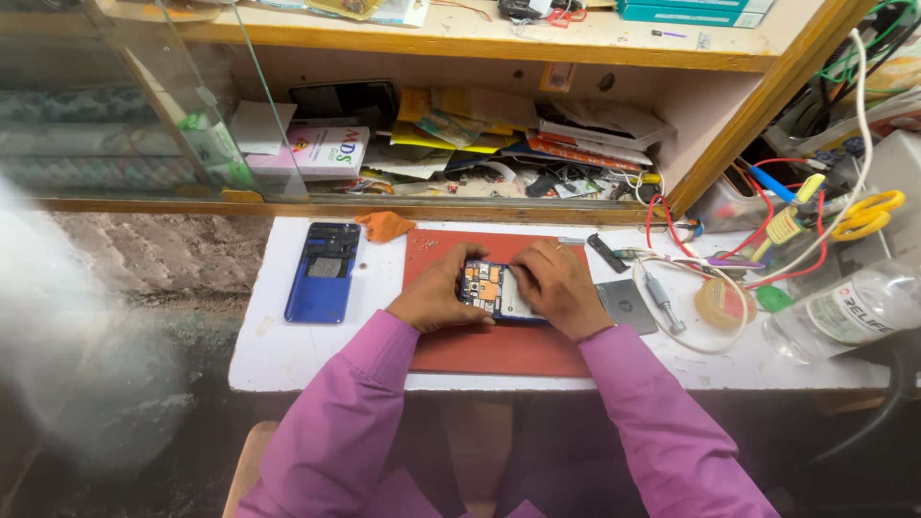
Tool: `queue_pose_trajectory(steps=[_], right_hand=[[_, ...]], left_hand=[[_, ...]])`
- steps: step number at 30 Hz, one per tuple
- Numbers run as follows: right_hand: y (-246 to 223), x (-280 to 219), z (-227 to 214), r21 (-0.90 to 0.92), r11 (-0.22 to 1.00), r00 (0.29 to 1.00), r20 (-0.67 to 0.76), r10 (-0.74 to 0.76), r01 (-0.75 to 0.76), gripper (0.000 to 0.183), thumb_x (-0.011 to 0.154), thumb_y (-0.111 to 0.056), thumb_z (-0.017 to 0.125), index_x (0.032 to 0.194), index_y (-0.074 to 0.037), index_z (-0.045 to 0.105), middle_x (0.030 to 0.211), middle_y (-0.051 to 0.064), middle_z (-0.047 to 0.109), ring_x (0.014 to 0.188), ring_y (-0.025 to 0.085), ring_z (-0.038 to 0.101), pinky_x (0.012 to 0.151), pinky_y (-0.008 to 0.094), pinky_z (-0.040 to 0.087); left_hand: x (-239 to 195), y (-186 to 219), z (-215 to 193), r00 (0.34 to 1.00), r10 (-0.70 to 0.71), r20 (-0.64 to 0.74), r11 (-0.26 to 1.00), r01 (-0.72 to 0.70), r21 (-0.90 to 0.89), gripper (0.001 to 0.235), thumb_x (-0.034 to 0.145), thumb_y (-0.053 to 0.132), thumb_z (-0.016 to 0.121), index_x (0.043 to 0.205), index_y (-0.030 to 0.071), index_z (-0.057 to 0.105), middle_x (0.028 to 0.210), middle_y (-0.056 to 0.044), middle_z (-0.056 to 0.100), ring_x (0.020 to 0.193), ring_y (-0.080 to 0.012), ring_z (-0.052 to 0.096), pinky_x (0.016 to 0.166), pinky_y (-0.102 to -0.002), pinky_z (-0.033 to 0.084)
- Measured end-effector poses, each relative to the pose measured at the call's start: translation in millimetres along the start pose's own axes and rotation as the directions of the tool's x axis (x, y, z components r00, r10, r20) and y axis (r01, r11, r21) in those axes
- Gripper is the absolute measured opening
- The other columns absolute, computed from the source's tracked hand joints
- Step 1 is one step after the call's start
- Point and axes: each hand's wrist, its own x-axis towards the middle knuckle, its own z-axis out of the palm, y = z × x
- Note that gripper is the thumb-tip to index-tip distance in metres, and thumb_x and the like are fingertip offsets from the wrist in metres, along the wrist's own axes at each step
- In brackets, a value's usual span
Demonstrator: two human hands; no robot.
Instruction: The person works on a disassembled mobile phone, using a small tool to adjust internal components and connectors. They then pick up a separate black plastic housing and clean it with a brush and a small tool.
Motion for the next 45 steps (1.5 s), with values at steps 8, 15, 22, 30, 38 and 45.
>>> queue_pose_trajectory(steps=[8, 15, 22, 30, 38, 45], right_hand=[[-5, 2, -5, 0.125, 0.987, 0.993, 0.068, 0.092, -0.1, 0.01, 0.091, -0.003, 0.068, 0.1, -0.003, 0.065, 0.095, 0.011, 0.067, 0.083, 0.031, 0.068, 0.071, 0.039, 0.055], [-15, 6, -8, -0.065, 0.998, 0.997, 0.08, -0.019, 0.024, 0.009, 0.087, -0.007, 0.073, 0.096, -0.006, 0.069, 0.09, 0.007, 0.068, 0.074, 0.029, 0.067, 0.066, 0.04, 0.054], [-18, 2, -5, -0.196, 0.976, 0.995, 0.049, -0.081, 0.089, 0.01, 0.088, -0.007, 0.072, 0.097, -0.006, 0.068, 0.089, 0.007, 0.068, 0.071, 0.028, 0.067, 0.064, 0.039, 0.055], [-21, 5, -14, -0.025, 0.997, 0.994, 0.083, 0.071, -0.069, 0.01, 0.09, -0.01, 0.07, 0.1, -0.005, 0.069, 0.093, 0.007, 0.071, 0.074, 0.029, 0.07, 0.065, 0.039, 0.056], [-36, 11, -3, -0.093, 0.995, 0.998, 0.045, 0.032, -0.027, 0.013, 0.089, -0.01, 0.073, 0.102, -0.007, 0.072, 0.094, 0.007, 0.071, 0.079, 0.028, 0.07, 0.067, 0.039, 0.056], [-30, 7, 7, -0.109, 0.99, 0.995, -0.027, -0.092, 0.088, 0.015, 0.088, -0.002, 0.073, 0.102, -0.003, 0.069, 0.099, 0.008, 0.07, 0.085, 0.026, 0.07, 0.073, 0.037, 0.058]], left_hand=[[9, -36, 18, 0.991, -0.109, 0.072, 0.66, 0.126, -0.74, 0.077, 0.07, -0.02, 0.071, 0.139, 0.005, 0.046, 0.121, -0.01, 0.064, 0.109, -0.0184, 0.069, 0.091, -0.033, 0.061], [11, -58, 22, 0.996, -0.08, 0.034, 0.611, 0.076, -0.788, 0.056, 0.082, -0.013, 0.071, 0.133, -0.003, 0.049, 0.118, -0.016, 0.065, 0.107, -0.0204, 0.07, 0.093, -0.036, 0.061], [10, -56, 22, 1.0, -0.003, 0.021, 0.67, 0.018, -0.742, 0.05, 0.086, -0.014, 0.065, 0.133, -0.002, 0.052, 0.12, -0.012, 0.063, 0.108, -0.0173, 0.069, 0.095, -0.033, 0.06], [9, -52, 23, 1.0, -0.002, 0.009, 0.722, 0.008, -0.692, 0.049, 0.089, -0.012, 0.059, 0.135, 0.001, 0.051, 0.12, -0.011, 0.063, 0.108, -0.0157, 0.067, 0.095, -0.032, 0.059], [9, -53, 20, 1.0, -0.004, -0.024, 0.776, -0.012, -0.63, 0.047, 0.089, -0.011, 0.052, 0.135, 0.002, 0.053, 0.117, -0.009, 0.065, 0.105, -0.0141, 0.066, 0.093, -0.029, 0.058], [6, -46, 20, 0.996, -0.007, -0.089, 0.898, -0.033, -0.439, 0.043, 0.09, -0.01, 0.053, 0.13, 0.004, 0.058, 0.116, -0.008, 0.066, 0.104, -0.0116, 0.065, 0.093, -0.027, 0.057]])
